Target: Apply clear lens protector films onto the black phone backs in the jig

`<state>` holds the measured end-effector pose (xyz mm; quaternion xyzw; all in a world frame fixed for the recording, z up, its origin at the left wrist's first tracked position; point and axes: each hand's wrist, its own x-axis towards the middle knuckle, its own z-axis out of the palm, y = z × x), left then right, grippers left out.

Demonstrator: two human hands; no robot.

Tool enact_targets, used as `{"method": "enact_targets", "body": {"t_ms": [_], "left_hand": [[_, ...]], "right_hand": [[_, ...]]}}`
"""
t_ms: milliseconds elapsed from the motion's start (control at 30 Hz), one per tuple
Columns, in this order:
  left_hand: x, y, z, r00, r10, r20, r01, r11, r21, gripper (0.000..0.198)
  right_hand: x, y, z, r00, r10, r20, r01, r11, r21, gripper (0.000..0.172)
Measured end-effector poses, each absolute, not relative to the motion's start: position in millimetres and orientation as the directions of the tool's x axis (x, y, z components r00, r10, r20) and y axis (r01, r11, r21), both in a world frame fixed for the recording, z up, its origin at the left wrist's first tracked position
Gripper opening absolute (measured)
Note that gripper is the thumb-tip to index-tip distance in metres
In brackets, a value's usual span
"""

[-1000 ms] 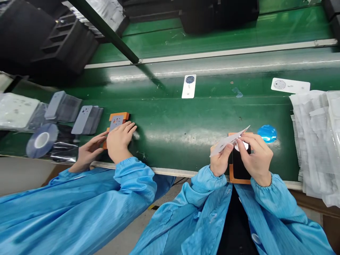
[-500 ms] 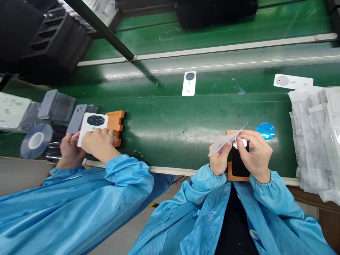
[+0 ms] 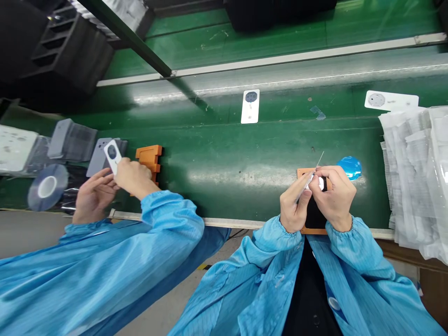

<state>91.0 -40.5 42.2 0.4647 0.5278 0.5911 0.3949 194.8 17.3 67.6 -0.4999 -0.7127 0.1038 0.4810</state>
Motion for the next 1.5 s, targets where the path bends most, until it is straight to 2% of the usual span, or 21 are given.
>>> {"method": "enact_targets", "body": {"t_ms": [67, 133, 200, 300, 367, 433, 500, 567, 633, 667, 700, 767, 833, 900, 967, 1067, 1133, 1400, 1500], "left_hand": [[93, -41, 38, -0.251, 0.961, 0.113, 0.016, -0.112, 0.994, 0.048], [92, -38, 32, -0.292, 0.956, 0.022, -0.053, -0.039, 0.998, 0.051], [86, -31, 27, -0.345, 0.929, -0.133, -0.241, 0.049, 0.969, 0.061], [68, -16, 25, -0.329, 0.887, -0.325, -0.542, 0.105, 0.834, 0.077], [55, -9, 26, -0.31, 0.878, -0.366, -0.617, 0.107, 0.78, 0.078], [45, -7, 28, -0.324, 0.875, -0.361, -0.618, 0.094, 0.781, 0.075], [39, -10, 31, -0.342, 0.882, -0.325, -0.564, 0.085, 0.822, 0.072], [36, -17, 35, -0.367, 0.897, -0.246, -0.432, 0.069, 0.899, 0.063], [32, -26, 41, -0.295, 0.95, -0.101, -0.195, 0.044, 0.98, 0.048], [31, -30, 44, -0.194, 0.981, -0.005, -0.05, -0.005, 0.999, 0.042], [31, -33, 47, -0.061, 0.994, 0.092, 0.09, -0.087, 0.992, 0.036], [31, -37, 48, 0.212, 0.943, 0.257, 0.298, -0.313, 0.902, 0.035], [35, -37, 42, 0.376, 0.855, 0.356, 0.425, -0.501, 0.754, 0.041], [41, -36, 33, 0.458, 0.803, 0.38, 0.521, -0.589, 0.617, 0.041], [46, -34, 24, 0.509, 0.771, 0.384, 0.591, -0.637, 0.496, 0.04], [50, -33, 17, 0.543, 0.723, 0.427, 0.658, -0.683, 0.319, 0.039], [51, -33, 16, 0.55, 0.709, 0.44, 0.688, -0.684, 0.243, 0.038], [46, -30, 12, 0.609, 0.744, 0.277, 0.716, -0.665, 0.213, 0.04], [45, -29, 11, 0.61, 0.753, 0.244, 0.74, -0.652, 0.164, 0.037]], "right_hand": [[195, 19, 67, -0.06, 0.818, 0.573, 0.622, 0.479, -0.619, 0.014], [201, 24, 63, -0.082, 0.828, 0.555, 0.648, 0.467, -0.602, 0.015], [219, 34, 53, -0.066, 0.852, 0.519, 0.681, 0.418, -0.601, 0.015], [268, 59, 28, 0.042, 0.906, 0.421, 0.754, 0.247, -0.609, 0.012], [305, 75, 9, 0.064, 0.93, 0.361, 0.806, 0.165, -0.568, 0.022], [336, 83, -1, 0.046, 0.945, 0.323, 0.834, 0.142, -0.533, 0.033], [354, 81, 2, 0.034, 0.952, 0.306, 0.845, 0.135, -0.517, 0.039], [356, 69, 19, 0.051, 0.951, 0.306, 0.848, 0.12, -0.516, 0.037], [345, 51, 44, 0.037, 0.948, 0.315, 0.834, 0.144, -0.532, 0.023], [336, 41, 57, -0.015, 0.943, 0.332, 0.817, 0.202, -0.54, 0.013], [326, 31, 67, -0.105, 0.928, 0.358, 0.787, 0.298, -0.541, 0.006], [306, 15, 78, -0.359, 0.834, 0.42, 0.67, 0.543, -0.507, 0.021], [292, 4, 73, -0.562, 0.695, 0.448, 0.539, 0.719, -0.44, 0.036], [285, 0, 59, -0.647, 0.622, 0.441, 0.492, 0.783, -0.381, 0.047], [286, 0, 45, -0.665, 0.603, 0.441, 0.503, 0.798, -0.333, 0.051], [291, 4, 35, -0.684, 0.585, 0.437, 0.505, 0.811, -0.294, 0.051], [293, 7, 34, -0.694, 0.576, 0.431, 0.501, 0.817, -0.285, 0.05], [293, 14, 40, -0.745, 0.527, 0.409, 0.497, 0.847, -0.187, 0.043], [294, 17, 40, -0.763, 0.516, 0.39, 0.494, 0.854, -0.164, 0.04]]}}
